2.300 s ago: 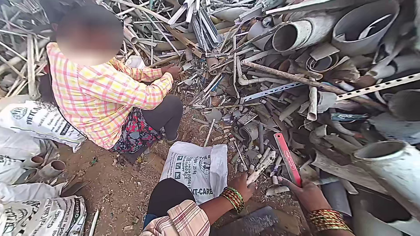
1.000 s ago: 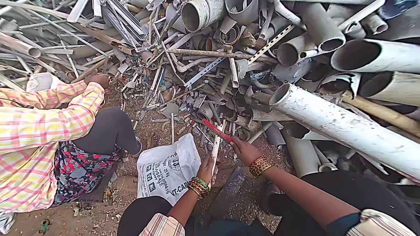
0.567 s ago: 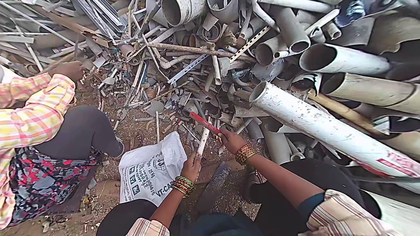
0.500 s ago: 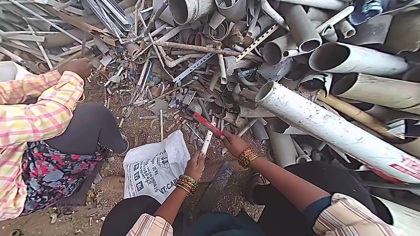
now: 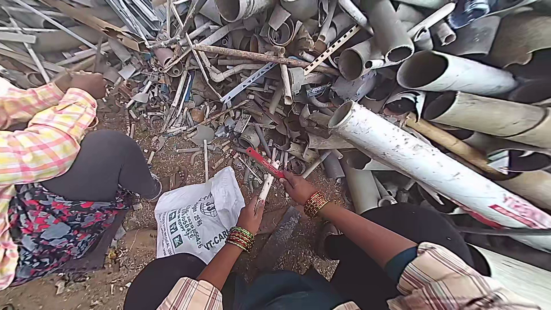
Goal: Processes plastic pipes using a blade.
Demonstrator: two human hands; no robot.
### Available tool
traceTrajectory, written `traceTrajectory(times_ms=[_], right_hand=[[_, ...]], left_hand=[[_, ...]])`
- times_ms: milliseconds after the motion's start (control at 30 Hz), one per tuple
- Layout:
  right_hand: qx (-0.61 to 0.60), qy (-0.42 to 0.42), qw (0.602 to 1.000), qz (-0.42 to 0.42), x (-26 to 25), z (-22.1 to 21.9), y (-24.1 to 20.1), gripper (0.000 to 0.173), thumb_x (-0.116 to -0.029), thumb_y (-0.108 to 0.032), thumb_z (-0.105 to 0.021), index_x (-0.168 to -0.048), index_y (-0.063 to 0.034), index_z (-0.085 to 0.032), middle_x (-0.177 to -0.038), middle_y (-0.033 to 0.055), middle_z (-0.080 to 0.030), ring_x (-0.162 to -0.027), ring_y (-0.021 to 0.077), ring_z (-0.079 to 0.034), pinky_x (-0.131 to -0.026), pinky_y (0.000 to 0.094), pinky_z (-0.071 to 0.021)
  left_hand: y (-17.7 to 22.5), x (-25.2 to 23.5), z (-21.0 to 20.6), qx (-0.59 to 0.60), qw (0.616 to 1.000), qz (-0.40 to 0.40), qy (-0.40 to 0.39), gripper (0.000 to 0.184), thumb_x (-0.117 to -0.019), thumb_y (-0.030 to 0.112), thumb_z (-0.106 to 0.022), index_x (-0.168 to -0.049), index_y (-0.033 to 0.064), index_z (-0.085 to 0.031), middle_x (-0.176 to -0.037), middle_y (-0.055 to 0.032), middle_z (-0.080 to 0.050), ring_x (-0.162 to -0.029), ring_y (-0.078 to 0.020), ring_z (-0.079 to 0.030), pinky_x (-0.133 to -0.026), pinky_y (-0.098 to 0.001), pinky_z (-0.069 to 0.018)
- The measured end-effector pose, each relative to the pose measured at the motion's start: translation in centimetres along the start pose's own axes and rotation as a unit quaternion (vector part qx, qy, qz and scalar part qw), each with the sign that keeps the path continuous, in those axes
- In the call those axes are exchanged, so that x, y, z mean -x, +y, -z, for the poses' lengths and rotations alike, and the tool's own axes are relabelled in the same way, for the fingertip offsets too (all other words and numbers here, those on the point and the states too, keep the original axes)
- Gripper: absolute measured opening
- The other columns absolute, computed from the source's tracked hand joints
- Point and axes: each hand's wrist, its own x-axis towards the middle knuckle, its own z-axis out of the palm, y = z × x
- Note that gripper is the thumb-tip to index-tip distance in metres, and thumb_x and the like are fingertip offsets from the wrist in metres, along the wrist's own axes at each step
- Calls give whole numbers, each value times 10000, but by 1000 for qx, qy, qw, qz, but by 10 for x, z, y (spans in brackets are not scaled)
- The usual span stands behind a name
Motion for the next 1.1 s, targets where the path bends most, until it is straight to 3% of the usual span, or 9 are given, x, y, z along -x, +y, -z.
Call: traceTrajectory(times_ms=[267, 400, 500, 667, 767, 867, 933, 1000, 1100], right_hand=[[14, 38, 998, -39, -7, 16, 1, 387, -1131, -217, -359, -1348, 57, -526, -1169, 327, -641, -1154, 475, -623, -999, 614, -446], [-30, -2, 1000, -8, 5, -6, -8, 422, -1133, -201, -346, -1431, 73, -466, -1233, 319, -617, -1172, 430, -615, -1039, 549, -437], [7, -24, 1000, -11, 3, -1, -8, 422, -1136, -238, -340, -1408, 49, -487, -1229, 313, -624, -1188, 449, -612, -1025, 589, -440], [9, 35, 998, -46, -6, 13, 1, 377, -1130, -228, -366, -1336, 44, -528, -1147, 313, -647, -1132, 468, -631, -975, 620, -454], [33, -32, 999, 12, 5, -5, -8, 397, -1129, -218, -352, -1373, 55, -507, -1167, 325, -637, -1137, 479, -626, -984, 617, -453], [78, -128, 987, 65, 19, -24, -24, 392, -1129, -252, -365, -1353, 29, -522, -1166, 318, -639, -1128, 492, -627, -945, 645, -463], [70, -100, 991, 47, 16, -18, -24, 401, -1132, -262, -350, -1356, 25, -518, -1146, 315, -646, -1118, 492, -632, -939, 644, -464], [33, -17, 999, 3, 4, 1, -13, 400, -1135, -257, -349, -1338, 39, -525, -1121, 311, -650, -1105, 477, -637, -948, 624, -465], [27, 25, 999, -22, -4, 13, -3, 387, -1133, -240, -357, -1362, 33, -508, -1132, 317, -653, -1116, 479, -641, -959, 623, -469]], left_hand=[[4, 2, 0, -1, 1000, -6, -3, 440, -1134, 281, -343, -1422, -24, -474, -840, -152, -566, -650, -243, -537, -660, -402, -503], [-5, 2, -1, 1, 1000, 2, 3, 457, -1135, 278, -338, -1463, -21, -447, -817, -156, -567, -644, -248, -534, -659, -408, -499], [-7, 4, -2, 18, 1000, 6, 8, 451, -1133, 281, -349, -1467, -5, -448, -762, -109, -527, -588, -205, -497, -599, -370, -481], [-1, 5, -4, 33, 999, 3, 3, 436, -1132, 277, -352, -1442, -9, -461, -741, -82, -498, -563, -177, -475, -570, -346, -467], [-4, 3, -4, 13, 1000, 7, 3, 452, -1132, 288, -352, -1454, -12, -460, -768, -107, -530, -586, -197, -498, -595, -361, -480], [-9, -3, -5, -28, 999, -14, 15, 410, -1131, 268, -358, -1312, -50, -541, -827, -156, -573, -672, -244, -547, -689, -407, -495], [-9, -2, -6, -7, 1000, -16, 26, 423, -1130, 268, -355, -1362, -38, -531, -776, -118, -546, -624, -213, -510, -637, -380, -478], [-2, 2, -5, 34, 999, -8, 17, 433, -1132, 277, -341, -1417, -16, -483, -717, -56, -475, -554, -161, -453, -560, -333, -447], [1, 8, -5, 64, 998, 5, 4, 419, -1131, 280, -351, -1393, -21, -481, -683, -28, -440, -508, -132, -433, -511, -301, -432]])
